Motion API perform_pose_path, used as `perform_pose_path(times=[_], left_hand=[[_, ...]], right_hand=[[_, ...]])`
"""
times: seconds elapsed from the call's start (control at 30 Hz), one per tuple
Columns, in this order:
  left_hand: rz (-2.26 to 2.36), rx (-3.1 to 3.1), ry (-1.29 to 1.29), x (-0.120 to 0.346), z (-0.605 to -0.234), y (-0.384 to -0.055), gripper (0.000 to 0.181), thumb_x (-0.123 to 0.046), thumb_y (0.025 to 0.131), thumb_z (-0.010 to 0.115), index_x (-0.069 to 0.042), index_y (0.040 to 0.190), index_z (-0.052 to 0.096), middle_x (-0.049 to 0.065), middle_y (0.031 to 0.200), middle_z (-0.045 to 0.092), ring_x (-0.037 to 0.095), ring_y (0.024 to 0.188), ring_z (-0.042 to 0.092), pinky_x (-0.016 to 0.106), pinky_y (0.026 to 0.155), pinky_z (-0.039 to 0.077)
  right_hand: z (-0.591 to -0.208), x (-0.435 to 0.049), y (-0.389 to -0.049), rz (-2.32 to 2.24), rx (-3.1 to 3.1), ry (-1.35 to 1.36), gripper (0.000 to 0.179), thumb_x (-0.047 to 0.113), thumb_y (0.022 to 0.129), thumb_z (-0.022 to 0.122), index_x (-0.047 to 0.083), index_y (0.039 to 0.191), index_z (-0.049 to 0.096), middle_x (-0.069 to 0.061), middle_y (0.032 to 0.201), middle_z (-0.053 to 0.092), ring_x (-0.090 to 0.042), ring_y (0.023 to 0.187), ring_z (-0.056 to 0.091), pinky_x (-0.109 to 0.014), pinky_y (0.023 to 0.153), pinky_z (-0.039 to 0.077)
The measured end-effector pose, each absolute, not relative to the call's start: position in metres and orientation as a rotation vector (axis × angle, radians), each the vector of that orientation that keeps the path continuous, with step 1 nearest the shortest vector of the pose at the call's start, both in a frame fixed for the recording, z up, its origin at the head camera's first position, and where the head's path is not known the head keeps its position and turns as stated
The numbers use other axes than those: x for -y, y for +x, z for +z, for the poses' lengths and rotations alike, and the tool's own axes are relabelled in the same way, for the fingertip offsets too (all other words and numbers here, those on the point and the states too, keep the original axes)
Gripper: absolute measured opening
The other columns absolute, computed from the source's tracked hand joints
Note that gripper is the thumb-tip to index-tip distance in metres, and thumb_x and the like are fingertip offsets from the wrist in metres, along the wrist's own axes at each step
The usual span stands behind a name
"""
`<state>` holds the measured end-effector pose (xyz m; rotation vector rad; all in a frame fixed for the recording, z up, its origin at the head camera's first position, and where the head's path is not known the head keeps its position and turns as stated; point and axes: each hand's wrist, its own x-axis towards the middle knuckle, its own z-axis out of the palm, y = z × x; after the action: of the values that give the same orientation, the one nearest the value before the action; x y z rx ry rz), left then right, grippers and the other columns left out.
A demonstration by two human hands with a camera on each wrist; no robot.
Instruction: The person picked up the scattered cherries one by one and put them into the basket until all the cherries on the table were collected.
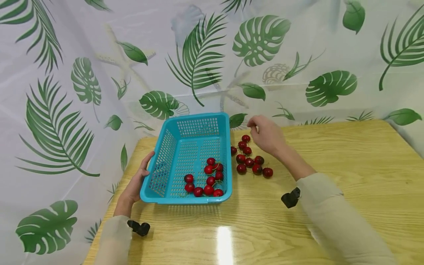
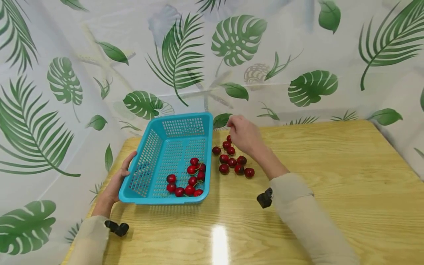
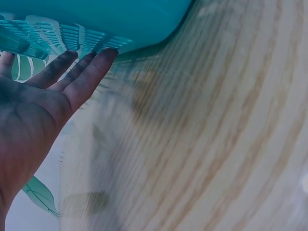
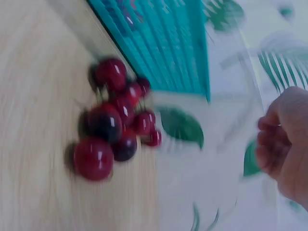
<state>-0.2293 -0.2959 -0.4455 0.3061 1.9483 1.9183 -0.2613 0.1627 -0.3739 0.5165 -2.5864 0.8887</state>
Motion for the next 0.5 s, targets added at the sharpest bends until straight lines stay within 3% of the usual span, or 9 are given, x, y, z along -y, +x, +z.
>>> perform_pose_path(times=[0.17,0.5], left_hand=[[1.921,-1.953,0.31,0.297,-0.447,-0.228,0.077,-0.017,0.089,0.027,-0.036,0.16,0.003,0.016,0.162,0.001,0.031,0.121,0.043,0.038,0.086,0.051],[1.917,-1.965,0.313,0.296,-0.447,-0.23,0.077,-0.019,0.089,0.028,-0.036,0.16,0.003,0.017,0.162,0.001,0.037,0.124,0.04,0.039,0.086,0.051]], right_hand=[[-0.388,-0.203,-0.258,0.957,2.868,0.38,0.02,0.002,0.094,0.049,-0.003,0.105,0.064,-0.021,0.104,0.066,-0.034,0.091,0.062,-0.048,0.078,0.049],[-0.426,-0.229,-0.249,0.919,3.087,0.64,0.021,-0.004,0.087,0.054,-0.001,0.096,0.073,-0.018,0.097,0.072,-0.035,0.092,0.065,-0.049,0.08,0.052]])
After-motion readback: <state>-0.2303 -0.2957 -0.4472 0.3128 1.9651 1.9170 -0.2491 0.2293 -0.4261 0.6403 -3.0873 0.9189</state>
